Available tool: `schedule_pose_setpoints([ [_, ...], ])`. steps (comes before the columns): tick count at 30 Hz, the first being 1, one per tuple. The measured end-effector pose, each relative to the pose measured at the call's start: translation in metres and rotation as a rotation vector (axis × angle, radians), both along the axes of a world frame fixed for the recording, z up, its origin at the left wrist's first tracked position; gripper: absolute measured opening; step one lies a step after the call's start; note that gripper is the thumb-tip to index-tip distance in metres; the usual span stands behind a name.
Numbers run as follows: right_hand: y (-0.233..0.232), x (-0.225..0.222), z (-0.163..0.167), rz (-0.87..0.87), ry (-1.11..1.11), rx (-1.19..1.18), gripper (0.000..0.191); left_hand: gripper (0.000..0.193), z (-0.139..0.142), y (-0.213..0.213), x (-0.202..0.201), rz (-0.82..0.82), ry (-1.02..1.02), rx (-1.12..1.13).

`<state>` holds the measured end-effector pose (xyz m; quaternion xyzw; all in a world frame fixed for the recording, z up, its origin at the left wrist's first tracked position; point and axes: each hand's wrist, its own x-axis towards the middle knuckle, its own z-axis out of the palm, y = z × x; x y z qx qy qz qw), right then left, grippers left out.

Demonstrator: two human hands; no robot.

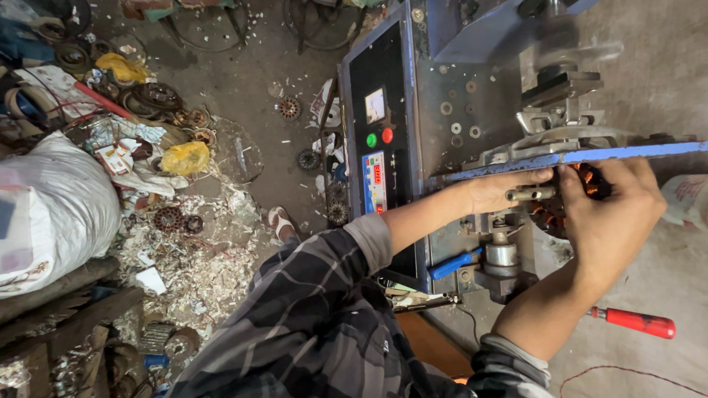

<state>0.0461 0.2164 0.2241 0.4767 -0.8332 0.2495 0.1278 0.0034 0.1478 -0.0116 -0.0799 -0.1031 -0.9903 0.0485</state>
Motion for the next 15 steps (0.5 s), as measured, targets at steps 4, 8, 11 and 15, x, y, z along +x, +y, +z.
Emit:
schedule_pose_setpoints([
  [4, -0.0008, 0.0001, 0.0005, 0.010, 0.030, 0.008, 0.030, 0.033, 0.0042, -0.0013, 0.0021, 0.040, 0.111, -0.014],
  [8, -0.0015, -0.0003, 0.0008, -0.007, 0.039, 0.019, 0.031, 0.032, 0.0066, -0.0019, 0.0008, 0.023, 0.078, -0.036],
  [11, -0.0013, -0.0008, 0.0006, -0.012, 0.026, 0.020, 0.030, 0.033, 0.0047, -0.0012, 0.0002, 0.042, 0.064, -0.015],
  [15, -0.0007, -0.0014, 0.0001, -0.010, 0.040, 0.019, 0.031, 0.033, 0.0004, -0.0001, -0.0008, -0.009, 0.096, -0.001],
])
